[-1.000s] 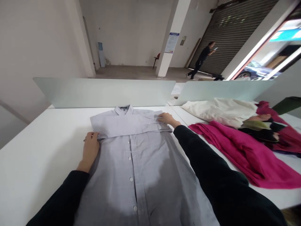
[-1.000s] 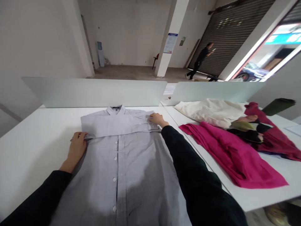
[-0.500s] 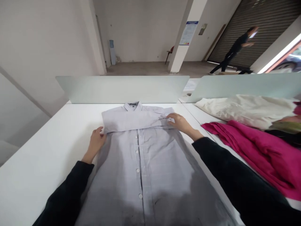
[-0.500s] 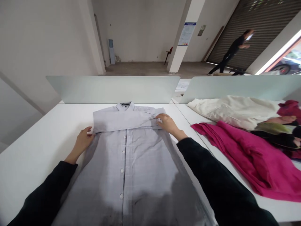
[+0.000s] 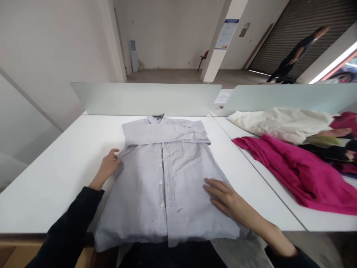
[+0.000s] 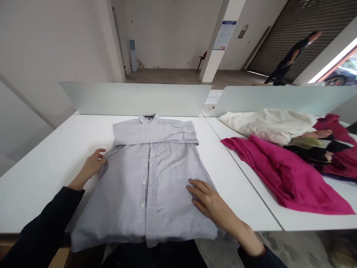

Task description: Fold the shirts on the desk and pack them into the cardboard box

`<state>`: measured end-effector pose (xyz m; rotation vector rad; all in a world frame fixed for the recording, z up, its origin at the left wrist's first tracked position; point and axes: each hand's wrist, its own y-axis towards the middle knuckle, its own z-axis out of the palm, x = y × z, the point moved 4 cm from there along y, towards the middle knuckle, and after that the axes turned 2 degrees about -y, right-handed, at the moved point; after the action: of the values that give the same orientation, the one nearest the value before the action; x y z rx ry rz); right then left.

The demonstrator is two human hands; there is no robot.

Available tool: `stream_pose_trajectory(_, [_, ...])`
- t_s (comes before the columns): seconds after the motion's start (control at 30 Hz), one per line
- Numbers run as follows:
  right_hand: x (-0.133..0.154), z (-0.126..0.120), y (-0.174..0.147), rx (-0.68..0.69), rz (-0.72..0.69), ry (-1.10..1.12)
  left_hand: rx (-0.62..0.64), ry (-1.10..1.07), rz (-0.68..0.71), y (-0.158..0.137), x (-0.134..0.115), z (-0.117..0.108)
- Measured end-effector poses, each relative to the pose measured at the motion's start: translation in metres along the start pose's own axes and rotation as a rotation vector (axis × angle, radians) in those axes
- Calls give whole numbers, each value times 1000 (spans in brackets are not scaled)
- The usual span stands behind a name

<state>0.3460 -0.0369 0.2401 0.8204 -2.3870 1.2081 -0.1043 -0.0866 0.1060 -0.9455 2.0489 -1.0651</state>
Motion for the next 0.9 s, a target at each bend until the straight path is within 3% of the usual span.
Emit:
stream_pose_trajectory(0.1, [-2, 5, -10, -38, 36, 0, -48, -55, -31, -7, 10, -2])
stream_pose_trajectory(0.27, [15, 2, -14, -163, 46, -6, 161, -272, -105, -54, 13, -3])
stream_pose_trajectory(0.43, [83, -7, -9, -216, 24, 218, 337, -361, -179, -115, 6, -12])
stream_pose_trajectory(0.6, [139, 16, 19, -134, 16, 394, 394, -396, -194, -143, 19, -15])
stream_pose_trajectory(0.77, [145, 43, 53, -134, 111, 307, 291, -406, -195, -153, 35, -19])
stream_pose_trajectory(0.9, [147, 46, 73, -95, 181, 232, 401, -568, -256, -167, 35, -17])
